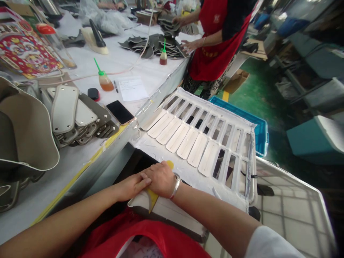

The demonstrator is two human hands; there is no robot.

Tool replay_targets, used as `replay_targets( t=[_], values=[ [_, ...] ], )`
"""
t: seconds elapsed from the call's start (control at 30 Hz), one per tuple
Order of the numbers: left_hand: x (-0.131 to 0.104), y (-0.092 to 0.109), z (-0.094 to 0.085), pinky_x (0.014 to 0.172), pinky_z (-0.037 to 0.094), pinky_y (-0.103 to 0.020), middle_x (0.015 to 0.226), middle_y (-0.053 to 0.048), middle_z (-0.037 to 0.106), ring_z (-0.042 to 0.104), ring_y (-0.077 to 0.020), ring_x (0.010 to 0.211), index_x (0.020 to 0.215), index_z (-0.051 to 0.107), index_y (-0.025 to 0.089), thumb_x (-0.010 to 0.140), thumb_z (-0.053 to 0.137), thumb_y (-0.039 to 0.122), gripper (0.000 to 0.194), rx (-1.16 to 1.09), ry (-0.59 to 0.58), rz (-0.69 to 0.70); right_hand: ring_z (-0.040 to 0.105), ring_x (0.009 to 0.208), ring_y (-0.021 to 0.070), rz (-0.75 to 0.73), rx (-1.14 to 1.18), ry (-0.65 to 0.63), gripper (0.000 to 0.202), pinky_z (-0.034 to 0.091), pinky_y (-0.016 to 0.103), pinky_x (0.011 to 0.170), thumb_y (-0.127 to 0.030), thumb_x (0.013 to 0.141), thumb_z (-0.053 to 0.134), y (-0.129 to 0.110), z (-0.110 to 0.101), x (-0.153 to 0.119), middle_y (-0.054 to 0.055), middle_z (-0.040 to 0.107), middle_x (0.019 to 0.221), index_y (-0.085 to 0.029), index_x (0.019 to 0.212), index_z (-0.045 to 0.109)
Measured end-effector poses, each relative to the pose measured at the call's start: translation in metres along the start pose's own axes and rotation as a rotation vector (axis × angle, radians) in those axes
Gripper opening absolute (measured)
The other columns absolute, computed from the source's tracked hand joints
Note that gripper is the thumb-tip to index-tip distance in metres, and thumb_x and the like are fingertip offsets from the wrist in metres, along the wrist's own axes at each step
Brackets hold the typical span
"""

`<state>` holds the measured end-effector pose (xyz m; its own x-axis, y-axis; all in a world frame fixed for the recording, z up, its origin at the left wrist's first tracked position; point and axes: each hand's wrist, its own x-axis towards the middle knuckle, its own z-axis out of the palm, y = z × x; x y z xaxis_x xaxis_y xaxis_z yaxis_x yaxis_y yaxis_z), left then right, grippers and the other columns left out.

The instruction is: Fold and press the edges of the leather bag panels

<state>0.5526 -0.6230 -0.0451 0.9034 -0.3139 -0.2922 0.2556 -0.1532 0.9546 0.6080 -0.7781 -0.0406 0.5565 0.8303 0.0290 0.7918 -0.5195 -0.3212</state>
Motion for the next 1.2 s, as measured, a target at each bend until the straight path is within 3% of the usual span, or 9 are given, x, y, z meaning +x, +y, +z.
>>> replay_targets(
  t=[0.17, 0.33, 0.43, 0.57, 0.7, 0.8, 0.9, 1.07, 1.2],
  values=[
    [-0.002, -0.005, 0.001, 0.108, 0.018, -0.027, 0.128, -0.002, 0.055, 0.037, -0.0231, 0.127, 0.116, 0.059, 0.023, 0.075, 0.064, 0.037, 0.044, -0.142, 0.076, -0.109, 0.057, 0.073, 0.0180, 0.039, -0.085, -0.052, 0.026, 0.034, 0.033, 0.069, -0.033, 0.088, 0.042, -0.011, -0.008, -0.008, 0.003, 0.065, 0.081, -0.021, 0.082, 0.064],
    [-0.014, 0.000, -0.011, 0.095, 0.036, -0.034, 0.116, -0.010, 0.063, 0.048, -0.0275, 0.118, 0.115, 0.061, 0.021, 0.080, 0.050, 0.055, 0.050, -0.171, 0.042, -0.212, 0.061, 0.072, 0.0223, 0.332, -0.259, -0.143, 0.042, 0.038, 0.035, 0.066, -0.040, 0.093, 0.032, -0.018, -0.039, -0.045, 0.008, 0.066, 0.076, -0.019, 0.080, 0.066],
    [-0.039, 0.004, -0.024, 0.070, 0.046, -0.028, 0.118, -0.013, 0.062, 0.061, -0.0252, 0.096, 0.111, 0.063, 0.018, 0.081, 0.042, 0.060, 0.056, -0.163, 0.073, -0.237, 0.060, 0.073, 0.0226, 0.585, -0.223, -0.120, 0.044, 0.039, 0.034, 0.064, -0.045, 0.093, 0.031, -0.027, -0.066, -0.082, 0.009, 0.065, 0.078, -0.017, 0.080, 0.063],
    [-0.071, 0.009, -0.028, 0.039, 0.038, -0.020, 0.114, -0.013, 0.063, 0.061, -0.0139, 0.053, 0.123, 0.053, 0.022, 0.079, 0.042, 0.063, 0.061, -0.194, 0.029, -0.300, 0.057, 0.066, 0.0155, 0.720, 0.212, -0.025, 0.034, 0.039, 0.026, 0.058, -0.039, 0.091, 0.036, -0.053, -0.081, -0.132, 0.004, 0.062, 0.073, -0.019, 0.074, 0.056],
    [-0.074, 0.016, -0.015, 0.039, 0.042, -0.020, 0.074, -0.007, 0.069, 0.062, -0.0171, 0.047, 0.136, 0.034, 0.025, 0.077, 0.039, 0.067, 0.073, -0.219, -0.089, -0.327, 0.054, 0.067, 0.0139, 0.731, 0.469, 0.171, 0.021, 0.039, 0.024, 0.059, -0.031, 0.086, 0.045, -0.086, -0.062, -0.157, 0.000, 0.059, 0.072, -0.020, 0.071, 0.055],
    [-0.067, 0.020, -0.008, 0.045, 0.048, -0.027, 0.077, -0.010, 0.069, 0.066, -0.0224, 0.052, 0.139, 0.027, 0.026, 0.075, 0.033, 0.073, 0.080, -0.242, -0.160, -0.368, 0.052, 0.068, 0.0144, 0.715, 0.423, 0.306, 0.023, 0.038, 0.025, 0.062, -0.029, 0.084, 0.047, -0.106, -0.041, -0.156, 0.001, 0.056, 0.072, -0.019, 0.065, 0.053],
    [-0.064, 0.017, -0.005, 0.049, 0.049, -0.030, 0.083, -0.010, 0.069, 0.066, -0.0234, 0.057, 0.137, 0.029, 0.028, 0.074, 0.035, 0.073, 0.078, -0.263, -0.176, -0.366, 0.051, 0.065, 0.0141, 0.713, 0.480, 0.323, 0.025, 0.037, 0.025, 0.059, -0.030, 0.084, 0.047, -0.121, -0.022, -0.145, 0.001, 0.055, 0.068, -0.019, 0.062, 0.051],
    [-0.063, 0.009, -0.001, 0.056, 0.049, -0.031, 0.082, -0.004, 0.065, 0.064, -0.0196, 0.061, 0.133, 0.032, 0.031, 0.075, 0.033, 0.073, 0.072, -0.432, -0.206, -0.367, 0.047, 0.055, 0.0110, 0.754, 0.766, 0.291, 0.025, 0.033, 0.021, 0.049, -0.030, 0.079, 0.052, -0.136, 0.011, -0.116, -0.002, 0.051, 0.056, -0.017, 0.058, 0.052],
    [-0.062, 0.004, 0.002, 0.064, 0.047, -0.026, 0.090, -0.003, 0.063, 0.061, -0.0167, 0.074, 0.128, 0.041, 0.028, 0.078, 0.031, 0.072, 0.068, -0.576, -0.168, -0.280, 0.045, 0.039, 0.0099, 0.926, 1.156, 0.233, 0.021, 0.033, 0.020, 0.039, -0.028, 0.081, 0.048, -0.148, 0.032, -0.091, -0.005, 0.046, 0.044, -0.017, 0.063, 0.049]
  ],
)
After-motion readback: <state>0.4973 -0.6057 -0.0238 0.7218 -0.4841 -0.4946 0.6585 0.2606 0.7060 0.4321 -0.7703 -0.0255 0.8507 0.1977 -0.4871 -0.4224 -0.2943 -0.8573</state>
